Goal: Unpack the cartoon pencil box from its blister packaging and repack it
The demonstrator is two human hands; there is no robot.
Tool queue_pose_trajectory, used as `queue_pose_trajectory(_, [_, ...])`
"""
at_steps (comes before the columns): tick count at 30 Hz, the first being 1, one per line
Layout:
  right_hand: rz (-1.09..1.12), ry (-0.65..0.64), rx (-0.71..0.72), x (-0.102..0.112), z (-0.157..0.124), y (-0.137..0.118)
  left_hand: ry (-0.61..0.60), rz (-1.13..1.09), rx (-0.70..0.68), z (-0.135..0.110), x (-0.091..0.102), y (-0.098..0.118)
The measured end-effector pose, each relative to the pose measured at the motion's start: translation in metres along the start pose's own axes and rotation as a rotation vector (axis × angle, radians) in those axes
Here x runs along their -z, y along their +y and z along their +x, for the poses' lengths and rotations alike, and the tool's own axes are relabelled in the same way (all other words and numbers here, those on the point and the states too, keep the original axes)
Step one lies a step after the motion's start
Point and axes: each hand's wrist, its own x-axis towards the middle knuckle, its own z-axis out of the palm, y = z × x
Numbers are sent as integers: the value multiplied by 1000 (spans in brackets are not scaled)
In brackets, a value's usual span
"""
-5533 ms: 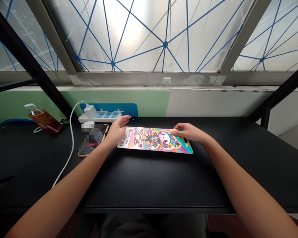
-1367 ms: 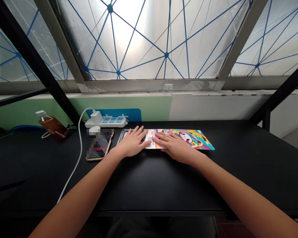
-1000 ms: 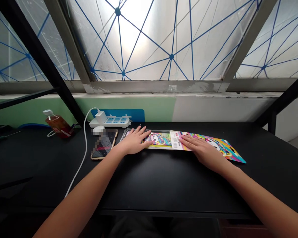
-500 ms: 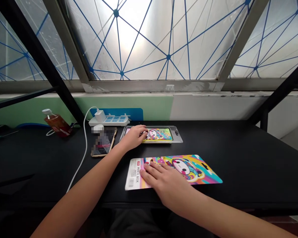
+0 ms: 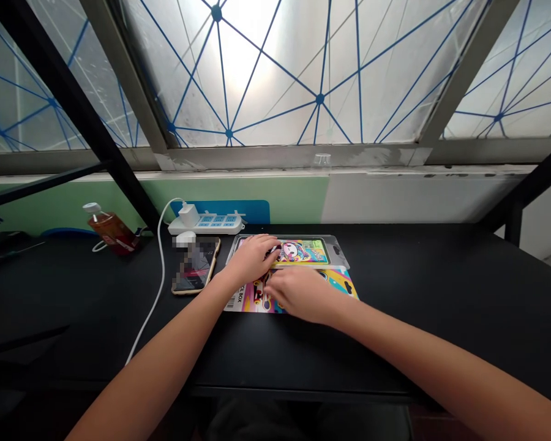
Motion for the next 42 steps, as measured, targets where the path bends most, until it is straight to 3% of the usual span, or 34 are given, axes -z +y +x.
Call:
queue_pose_trajectory(3, [-127,94,-231,26,-2,45,10,18,31,-1,6,-1])
queue_pose_trajectory(5, [-157,30,-359,39,-3,83,4,35,55,-2,7,-4])
queue_pose_trajectory(8, [7,-131,-405,47,-4,129,-16,59,76,-2,6,-7])
queue_pose_trajectory(12, [53,-192,-391,46,-2,150,-16,81,82,-2,0,-9])
queue_pose_trajectory(20, [-67,14,-373,37,-1,142,28,92,99,-3,7,-9])
queue_pose_trajectory(26, [-203,251,-289,28,-27,104,67,91,111,-9,36,-20])
queue_pose_trajectory(29, [-319,428,-214,27,-49,81,76,85,22,-20,53,-6])
queue_pose_trajectory(31, [-397,484,-159,28,-68,68,153,107,-59,-34,59,8])
queue_pose_trajectory(35, [-466,467,-3,20,-103,47,227,106,-151,-75,49,29])
queue_pose_trajectory(39, [-421,449,73,1,-116,32,194,-20,-12,-114,25,30])
queue_pose_trajectory(42, [-315,375,70,-6,-116,28,103,-198,138,-133,16,26])
